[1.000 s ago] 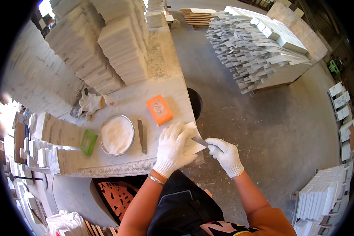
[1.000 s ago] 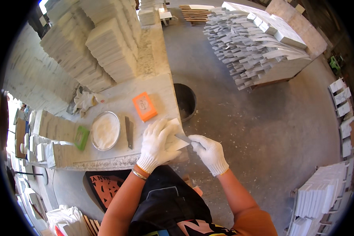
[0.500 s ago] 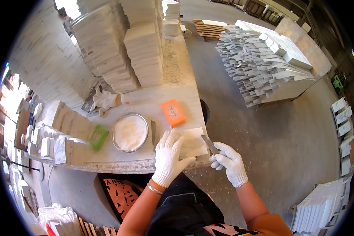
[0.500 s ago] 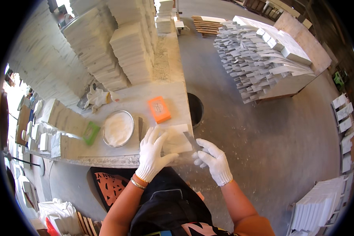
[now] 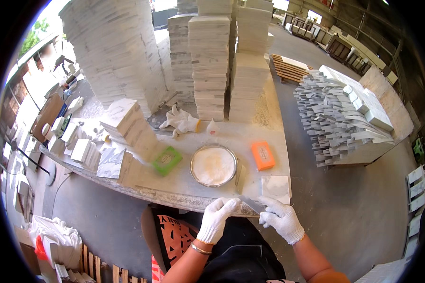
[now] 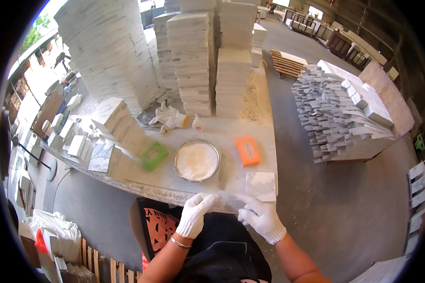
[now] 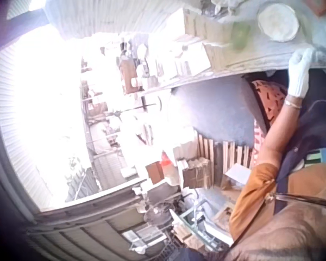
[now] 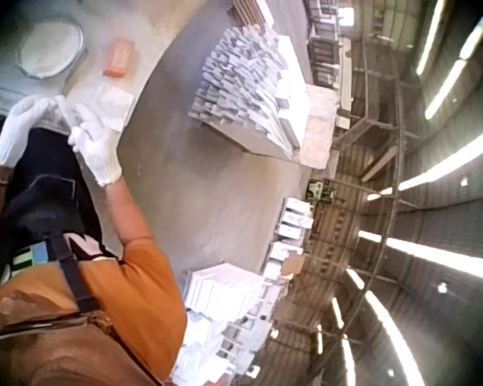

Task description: The person repeatedly scrapes the edges of small white stone tiles with a metal scraper, then rubs the edges with an orange sanding block. The person applies a white paste from a metal bowl onto the tile edges using the scraper and continues to sand and scrape the edges. Finished tiles are stacked on the table.

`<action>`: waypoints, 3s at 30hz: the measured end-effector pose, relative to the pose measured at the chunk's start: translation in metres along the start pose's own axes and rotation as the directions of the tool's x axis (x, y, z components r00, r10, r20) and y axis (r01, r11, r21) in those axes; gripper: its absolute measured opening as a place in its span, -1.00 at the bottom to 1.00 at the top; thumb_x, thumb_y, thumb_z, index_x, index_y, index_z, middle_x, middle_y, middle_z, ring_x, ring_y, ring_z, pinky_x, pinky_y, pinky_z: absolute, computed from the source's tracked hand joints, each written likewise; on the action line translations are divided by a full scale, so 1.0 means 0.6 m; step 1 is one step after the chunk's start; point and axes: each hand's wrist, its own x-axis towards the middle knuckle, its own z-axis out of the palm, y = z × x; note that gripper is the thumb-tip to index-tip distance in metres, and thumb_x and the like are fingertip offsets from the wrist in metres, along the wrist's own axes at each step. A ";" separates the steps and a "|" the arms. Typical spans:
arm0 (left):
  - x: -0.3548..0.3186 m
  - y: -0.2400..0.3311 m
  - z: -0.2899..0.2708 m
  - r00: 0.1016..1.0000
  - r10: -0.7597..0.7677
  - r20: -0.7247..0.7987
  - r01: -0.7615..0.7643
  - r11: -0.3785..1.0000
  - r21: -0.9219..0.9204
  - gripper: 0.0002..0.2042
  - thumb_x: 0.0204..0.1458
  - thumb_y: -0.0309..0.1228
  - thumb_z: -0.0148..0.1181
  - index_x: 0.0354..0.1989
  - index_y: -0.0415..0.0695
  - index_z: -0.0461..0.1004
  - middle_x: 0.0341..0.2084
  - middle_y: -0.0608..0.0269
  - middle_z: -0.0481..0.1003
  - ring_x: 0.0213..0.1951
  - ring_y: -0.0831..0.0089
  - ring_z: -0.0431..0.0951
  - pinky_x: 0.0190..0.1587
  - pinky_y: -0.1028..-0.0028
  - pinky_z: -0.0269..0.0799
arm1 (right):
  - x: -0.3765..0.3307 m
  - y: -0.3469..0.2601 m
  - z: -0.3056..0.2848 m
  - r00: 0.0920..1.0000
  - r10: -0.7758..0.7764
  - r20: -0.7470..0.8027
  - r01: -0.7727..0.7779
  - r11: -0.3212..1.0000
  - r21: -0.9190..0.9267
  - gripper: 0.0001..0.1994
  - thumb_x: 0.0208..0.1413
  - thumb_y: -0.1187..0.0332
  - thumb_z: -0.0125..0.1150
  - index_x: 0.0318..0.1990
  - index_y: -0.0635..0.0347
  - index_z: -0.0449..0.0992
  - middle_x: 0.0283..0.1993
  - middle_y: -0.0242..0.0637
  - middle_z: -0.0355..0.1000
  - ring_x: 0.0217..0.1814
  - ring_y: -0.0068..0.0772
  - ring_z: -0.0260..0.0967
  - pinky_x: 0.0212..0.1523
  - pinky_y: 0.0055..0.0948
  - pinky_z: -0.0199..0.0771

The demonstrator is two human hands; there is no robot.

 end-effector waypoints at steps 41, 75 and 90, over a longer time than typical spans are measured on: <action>0.164 -0.077 0.224 0.730 0.164 0.664 -0.658 -0.094 0.747 -0.22 -0.42 -0.08 0.56 0.16 0.14 0.51 0.23 0.05 0.36 0.30 -0.04 0.31 0.24 -0.04 0.25 | -0.030 0.164 -0.223 0.918 0.115 -0.380 0.092 0.870 0.485 -0.22 0.20 0.21 0.26 0.49 0.41 0.14 0.51 -0.12 0.22 0.56 -0.31 0.12 0.52 -0.33 0.05; 0.166 -0.085 0.221 0.740 0.168 0.651 -0.645 -0.095 0.758 -0.25 -0.42 -0.08 0.56 0.14 0.12 0.54 0.27 0.04 0.36 0.32 -0.09 0.29 0.24 -0.04 0.24 | 0.039 0.210 -0.214 0.872 0.058 -0.485 0.124 0.934 0.334 -0.28 0.28 0.17 0.22 0.49 0.34 0.16 0.46 -0.11 0.25 0.50 -0.30 0.19 0.47 -0.36 0.13; 0.170 -0.090 0.214 0.715 0.185 0.674 -0.668 -0.104 0.737 -0.28 -0.41 -0.10 0.55 0.11 0.12 0.56 0.23 0.04 0.38 0.29 -0.06 0.33 0.23 -0.03 0.28 | -0.001 0.218 -0.199 0.853 0.069 -0.518 0.104 0.949 0.297 -0.23 0.25 0.17 0.32 0.49 0.37 0.15 0.51 -0.12 0.20 0.52 -0.32 0.16 0.49 -0.36 0.10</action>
